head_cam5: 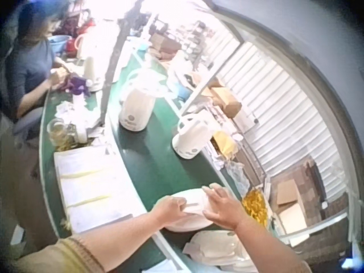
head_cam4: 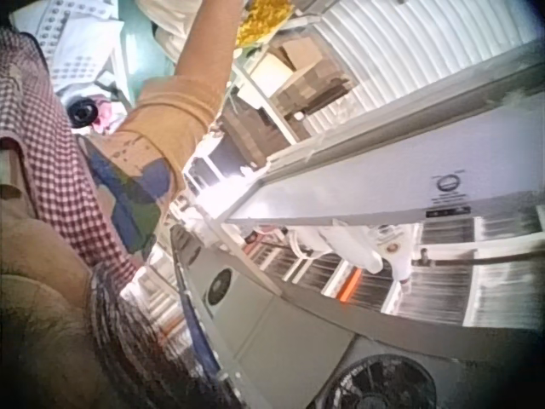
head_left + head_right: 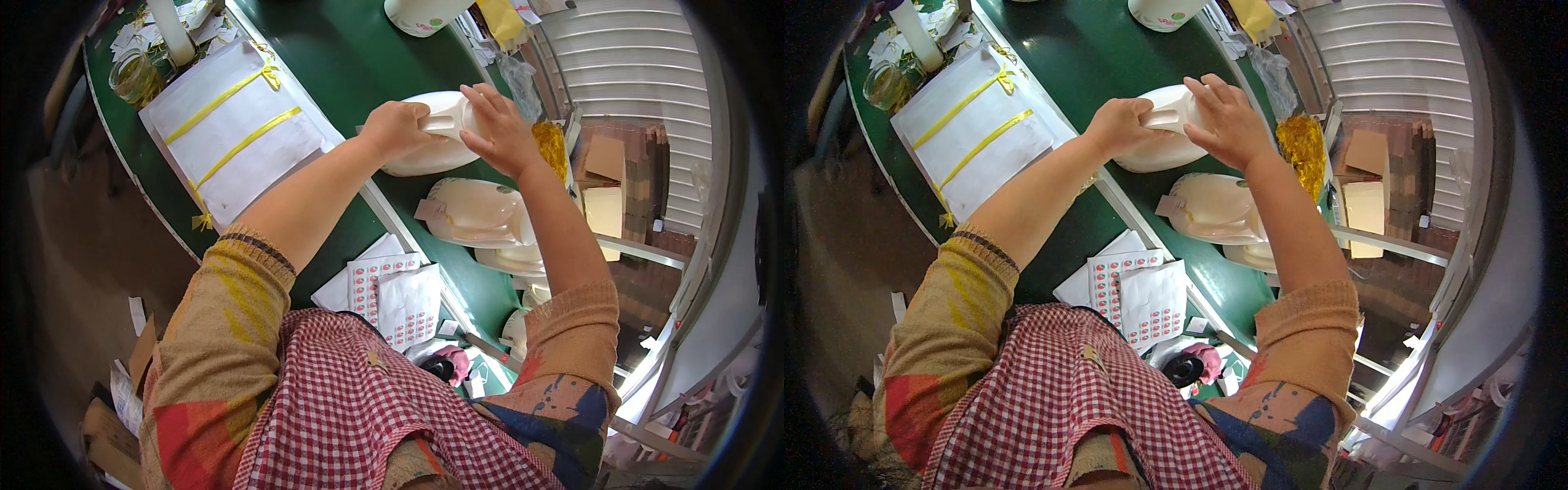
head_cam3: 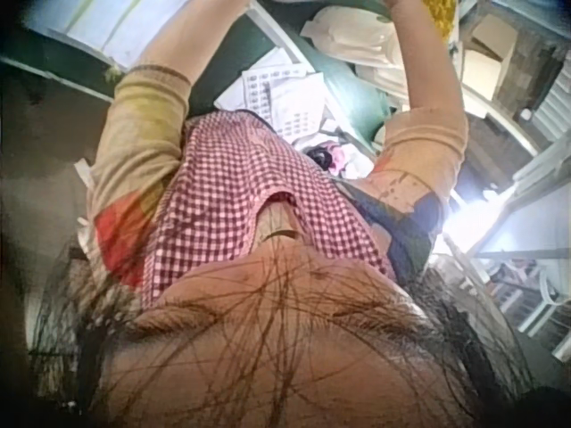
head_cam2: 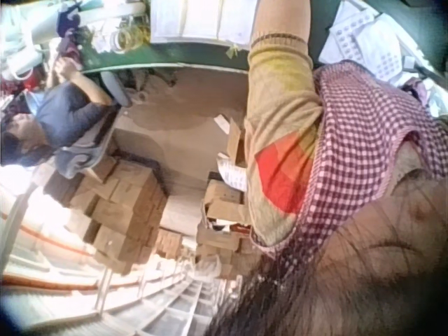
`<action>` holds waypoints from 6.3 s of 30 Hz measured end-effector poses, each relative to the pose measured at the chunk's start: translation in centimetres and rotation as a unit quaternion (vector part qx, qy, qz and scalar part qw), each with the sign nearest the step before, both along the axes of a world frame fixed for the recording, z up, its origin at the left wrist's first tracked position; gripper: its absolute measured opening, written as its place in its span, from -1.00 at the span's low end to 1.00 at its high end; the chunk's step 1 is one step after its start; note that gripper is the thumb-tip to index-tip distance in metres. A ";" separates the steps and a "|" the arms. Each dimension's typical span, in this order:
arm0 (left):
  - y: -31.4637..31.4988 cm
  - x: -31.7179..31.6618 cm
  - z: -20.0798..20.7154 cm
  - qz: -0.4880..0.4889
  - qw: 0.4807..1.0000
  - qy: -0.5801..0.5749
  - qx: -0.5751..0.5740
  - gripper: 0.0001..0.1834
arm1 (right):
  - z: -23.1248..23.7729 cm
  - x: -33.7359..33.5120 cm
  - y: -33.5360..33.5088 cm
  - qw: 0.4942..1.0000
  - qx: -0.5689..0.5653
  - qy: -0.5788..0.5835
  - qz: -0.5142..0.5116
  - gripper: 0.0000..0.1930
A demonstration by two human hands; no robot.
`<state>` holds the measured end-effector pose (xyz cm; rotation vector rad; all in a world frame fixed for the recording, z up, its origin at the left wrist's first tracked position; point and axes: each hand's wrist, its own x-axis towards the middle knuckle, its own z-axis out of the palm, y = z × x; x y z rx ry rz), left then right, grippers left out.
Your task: The person repeatedly picks up white plastic pitchers from a green workbench, peels small circular stickers from a sheet, and applies them to the side of each pitcher. They then place the labeled pitchers aside and insert a small white foam insert into the spout of each unit before moving to the next.
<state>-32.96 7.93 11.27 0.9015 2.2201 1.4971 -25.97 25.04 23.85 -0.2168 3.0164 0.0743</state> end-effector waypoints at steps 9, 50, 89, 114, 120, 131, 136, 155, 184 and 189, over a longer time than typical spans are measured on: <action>0.1 0.3 -0.2 0.021 0.999 0.002 0.033 -0.58 | -4.0 0.4 -0.1 0.977 -0.051 0.204 -0.019 -0.36; 0.6 1.1 -0.4 0.003 1.000 -0.002 0.023 -0.55 | -2.9 1.0 1.5 0.979 -0.045 0.167 0.108 -0.45; 1.4 3.4 0.0 0.039 0.999 -0.009 -0.024 -0.51 | -1.5 3.2 1.4 0.993 0.016 0.111 -0.042 -0.26; 0.6 5.8 -2.4 0.056 0.994 -0.061 0.066 -0.53 | -5.1 4.0 1.5 0.976 -0.007 0.211 0.048 -0.35; 1.6 7.2 -2.7 0.138 0.988 -0.010 0.073 -0.54 | -7.5 4.2 -2.5 0.922 -0.014 0.336 -0.192 -0.45; 5.8 4.7 -3.3 0.119 0.991 0.001 0.053 -0.53 | -4.1 14.8 -4.6 0.847 -0.225 0.427 -0.224 -0.53; 8.8 7.0 -2.1 0.100 0.993 0.025 0.061 -0.53 | -10.4 33.6 -10.2 0.696 -0.377 0.191 -0.581 -0.65; -7.2 30.3 -11.4 -0.132 0.686 -0.659 -0.279 -0.72 | -23.9 49.4 -22.8 0.740 -0.279 0.182 -0.584 -0.39; -3.6 33.1 -6.1 -0.144 0.725 -0.645 -0.193 -0.64 | -19.6 45.4 -18.9 0.651 -0.412 0.315 -0.554 -0.75; -3.7 33.5 -6.6 -0.177 0.734 -0.605 -0.254 -0.64 | -20.1 45.7 -19.2 0.656 -0.417 0.296 -0.554 -0.76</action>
